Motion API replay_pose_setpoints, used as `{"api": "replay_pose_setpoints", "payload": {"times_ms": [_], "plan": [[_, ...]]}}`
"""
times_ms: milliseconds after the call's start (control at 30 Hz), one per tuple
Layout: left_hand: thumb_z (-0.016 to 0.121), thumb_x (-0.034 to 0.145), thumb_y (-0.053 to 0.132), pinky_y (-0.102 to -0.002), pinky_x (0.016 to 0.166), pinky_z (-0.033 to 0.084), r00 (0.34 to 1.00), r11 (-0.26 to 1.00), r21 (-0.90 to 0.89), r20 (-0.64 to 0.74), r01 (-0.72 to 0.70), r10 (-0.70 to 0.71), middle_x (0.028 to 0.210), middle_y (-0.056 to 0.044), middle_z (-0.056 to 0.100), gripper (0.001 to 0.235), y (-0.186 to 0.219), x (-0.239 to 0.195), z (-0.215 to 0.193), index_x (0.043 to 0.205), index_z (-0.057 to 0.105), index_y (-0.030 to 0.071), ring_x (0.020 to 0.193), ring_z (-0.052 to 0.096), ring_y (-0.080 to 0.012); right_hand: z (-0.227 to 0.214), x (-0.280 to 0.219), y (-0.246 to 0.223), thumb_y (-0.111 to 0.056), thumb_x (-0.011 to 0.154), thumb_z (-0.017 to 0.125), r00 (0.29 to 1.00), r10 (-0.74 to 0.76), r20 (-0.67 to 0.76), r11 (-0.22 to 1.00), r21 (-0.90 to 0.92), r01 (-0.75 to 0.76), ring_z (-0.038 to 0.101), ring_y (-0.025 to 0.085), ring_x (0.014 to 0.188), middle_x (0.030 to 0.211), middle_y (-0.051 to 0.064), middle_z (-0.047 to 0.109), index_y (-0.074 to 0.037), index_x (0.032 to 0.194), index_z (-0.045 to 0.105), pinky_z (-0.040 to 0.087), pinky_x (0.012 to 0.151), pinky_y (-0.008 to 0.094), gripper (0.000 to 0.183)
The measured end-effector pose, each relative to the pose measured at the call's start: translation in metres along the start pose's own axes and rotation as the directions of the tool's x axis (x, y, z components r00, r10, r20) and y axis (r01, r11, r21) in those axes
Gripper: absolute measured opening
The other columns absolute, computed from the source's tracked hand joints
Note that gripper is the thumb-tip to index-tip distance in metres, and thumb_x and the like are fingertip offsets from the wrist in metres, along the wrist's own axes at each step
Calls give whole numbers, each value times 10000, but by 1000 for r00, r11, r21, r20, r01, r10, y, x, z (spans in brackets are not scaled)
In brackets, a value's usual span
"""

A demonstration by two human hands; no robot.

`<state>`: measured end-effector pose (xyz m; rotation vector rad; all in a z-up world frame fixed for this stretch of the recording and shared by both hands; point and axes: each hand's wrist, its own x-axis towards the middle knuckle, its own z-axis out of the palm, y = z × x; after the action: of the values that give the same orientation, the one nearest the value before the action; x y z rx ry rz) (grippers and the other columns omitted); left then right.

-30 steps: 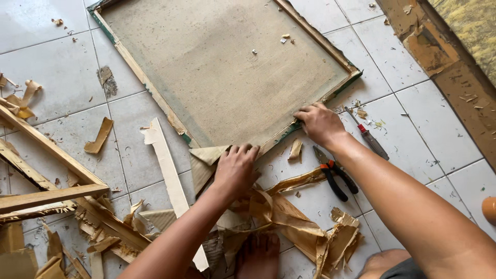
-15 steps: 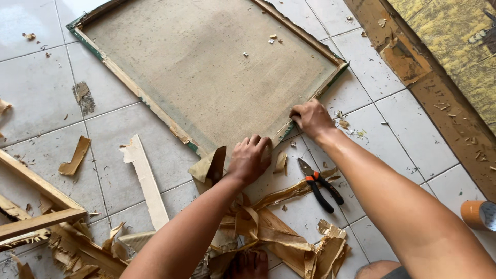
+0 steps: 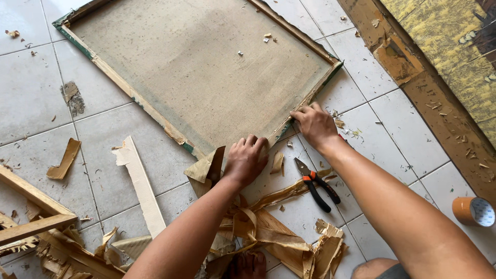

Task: The person removes staples and strips of paper from the edge of a wooden frame using pliers and a screwdriver. They pull away the paper and wood fragments by hand as they work along the frame's edge.

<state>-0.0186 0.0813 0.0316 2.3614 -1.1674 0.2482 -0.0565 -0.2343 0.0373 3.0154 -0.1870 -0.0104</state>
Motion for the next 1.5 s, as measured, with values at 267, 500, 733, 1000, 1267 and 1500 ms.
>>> {"api": "replay_pose_setpoints", "payload": {"times_ms": [267, 500, 733, 1000, 1267, 1500], "plan": [[764, 955, 344, -415, 764, 550, 997, 1000, 0, 66, 30, -30, 1122, -30, 620, 387, 2, -2, 2, 1305, 619, 263, 926, 701, -294, -75, 12, -15, -246, 1130, 693, 973, -105, 204, 979, 193, 65, 703, 277, 1251, 1248, 31, 797, -252, 1270, 815, 649, 994, 472, 186], [751, 961, 369, -421, 773, 541, 995, 1000, 4, 91, 29, -29, 1134, -27, 600, 418, 4, 0, 4, 1340, 607, 271, 930, 690, -298, -128, 12, -35, -267, 1071, 745, 903, -128, 410, 949, 314, -8, 722, 326, 1286, 1277, 72, 790, -242, 1345, 791, 612, 1078, 490, 279], [775, 943, 400, -448, 790, 555, 996, 1000, 14, 86, 26, -27, 1135, -22, 605, 437, 0, -3, 11, 1332, 609, 293, 937, 700, -308, -84, 4, -36, -251, 1066, 779, 947, -233, 222, 892, 437, 117, 747, 383, 1175, 1167, 113, 778, -150, 1178, 824, 632, 1002, 517, 158], [729, 988, 382, -450, 791, 544, 991, 999, 25, 126, 45, -47, 1146, -55, 625, 464, 0, -1, 16, 1416, 597, 261, 942, 723, -324, -67, -31, -9, -286, 1065, 801, 985, 164, 58, 868, 466, -172, 802, 278, 1105, 1121, 35, 808, -219, 1271, 784, 668, 948, 441, 218], [691, 993, 307, -522, 900, 554, 936, 1000, -2, 352, -16, 16, 1285, -132, 601, 748, 26, 40, -6, 1701, 448, 281, 1060, 725, -408, -56, -119, -7, -389, 990, 822, 836, 433, 337, 814, 254, -523, 686, 372, 1323, 1305, 75, 719, -259, 1262, 791, 614, 988, 609, 303], [734, 954, 245, -504, 882, 545, 927, 997, -14, 370, 79, -69, 1275, -170, 632, 923, 30, 50, -12, 1795, 359, 179, 1063, 755, -427, -39, -164, 28, -309, 1099, 704, 694, 587, 416, 666, 239, -706, 581, 510, 1456, 1532, 199, 566, -323, 1664, 343, 470, 1109, 791, 671]]}}
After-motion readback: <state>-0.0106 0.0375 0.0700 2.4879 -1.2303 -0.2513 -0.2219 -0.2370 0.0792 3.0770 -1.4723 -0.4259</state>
